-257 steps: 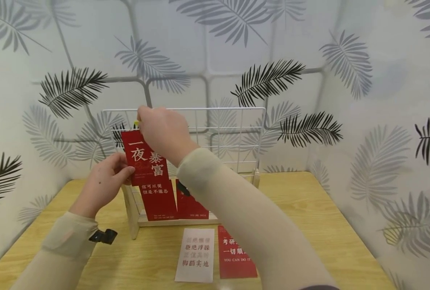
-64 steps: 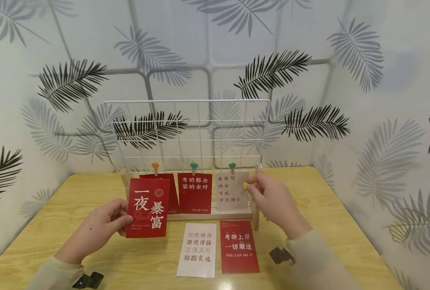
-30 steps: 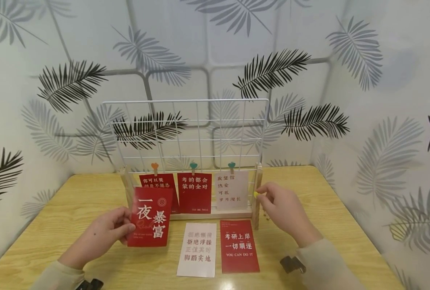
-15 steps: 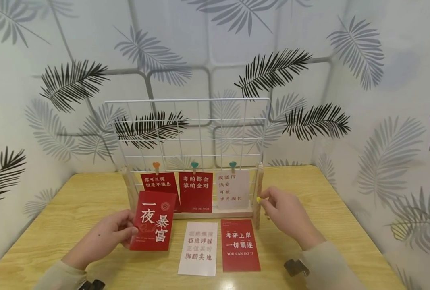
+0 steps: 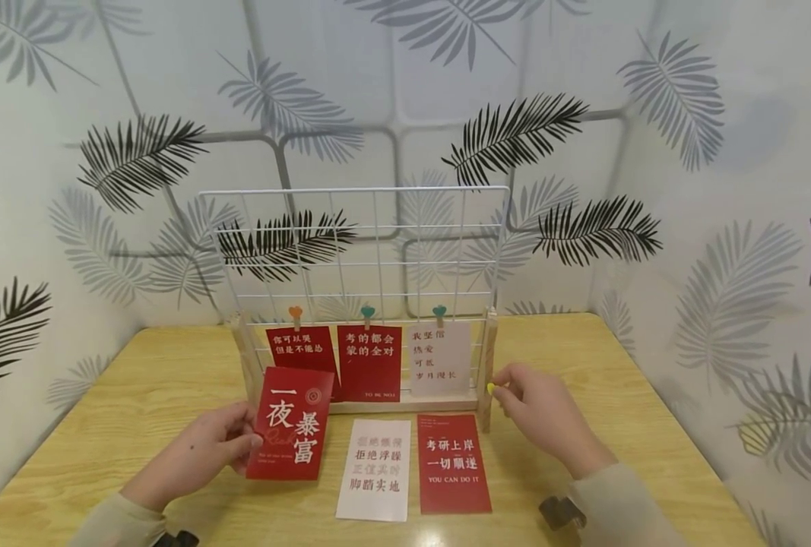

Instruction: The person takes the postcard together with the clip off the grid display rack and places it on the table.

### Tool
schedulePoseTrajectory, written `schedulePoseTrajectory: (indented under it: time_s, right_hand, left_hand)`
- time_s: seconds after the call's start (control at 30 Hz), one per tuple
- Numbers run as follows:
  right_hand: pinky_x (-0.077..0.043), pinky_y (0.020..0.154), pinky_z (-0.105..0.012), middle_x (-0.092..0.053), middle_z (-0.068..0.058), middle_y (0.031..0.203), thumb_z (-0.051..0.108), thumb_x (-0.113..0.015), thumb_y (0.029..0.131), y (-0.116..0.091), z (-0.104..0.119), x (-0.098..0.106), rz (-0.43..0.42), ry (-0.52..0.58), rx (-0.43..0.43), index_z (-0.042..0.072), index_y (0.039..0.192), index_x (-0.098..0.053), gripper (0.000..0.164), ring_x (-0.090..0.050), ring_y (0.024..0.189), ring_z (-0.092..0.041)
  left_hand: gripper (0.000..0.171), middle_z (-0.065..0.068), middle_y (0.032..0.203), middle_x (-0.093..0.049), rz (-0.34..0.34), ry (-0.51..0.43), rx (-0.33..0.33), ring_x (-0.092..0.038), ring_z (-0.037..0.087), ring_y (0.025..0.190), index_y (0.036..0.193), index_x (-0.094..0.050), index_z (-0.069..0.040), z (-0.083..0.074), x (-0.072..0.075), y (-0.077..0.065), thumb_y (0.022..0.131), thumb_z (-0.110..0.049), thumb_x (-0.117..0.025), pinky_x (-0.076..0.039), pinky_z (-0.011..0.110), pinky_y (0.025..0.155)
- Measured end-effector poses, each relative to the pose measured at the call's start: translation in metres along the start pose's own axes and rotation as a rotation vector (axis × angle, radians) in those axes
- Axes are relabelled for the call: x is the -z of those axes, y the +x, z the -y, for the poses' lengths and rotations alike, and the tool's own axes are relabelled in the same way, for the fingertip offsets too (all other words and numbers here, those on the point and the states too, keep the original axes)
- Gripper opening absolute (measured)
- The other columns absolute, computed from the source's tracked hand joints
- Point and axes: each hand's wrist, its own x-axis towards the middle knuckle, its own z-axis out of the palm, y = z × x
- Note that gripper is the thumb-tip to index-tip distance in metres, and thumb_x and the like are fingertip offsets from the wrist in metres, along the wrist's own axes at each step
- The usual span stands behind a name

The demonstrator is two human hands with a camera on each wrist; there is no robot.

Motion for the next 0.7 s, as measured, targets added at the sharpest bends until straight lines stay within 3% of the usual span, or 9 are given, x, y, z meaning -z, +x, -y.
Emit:
schedulePoseTrajectory:
  time_s: [0.7]
  right_hand:
    - [-0.045,0.053,-0.030,-0.059,0.003,0.071,0.018,-0.066,0.100,-0.005,-0.012,-0.005,0.064,0.038,-0.034,0.011,0.106,-0.066,0.009,-0.054,0.063,-0.016]
  left_hand:
    - [0.010,0.004,0.076,-0.062,0.037,-0.002,0.002,-0.064,0.021,0.068,0.098,-0.056,-0.007,0.005,-0.006,0.003,0.100,-0.012,-0.064,-0.058,0.031,0.061]
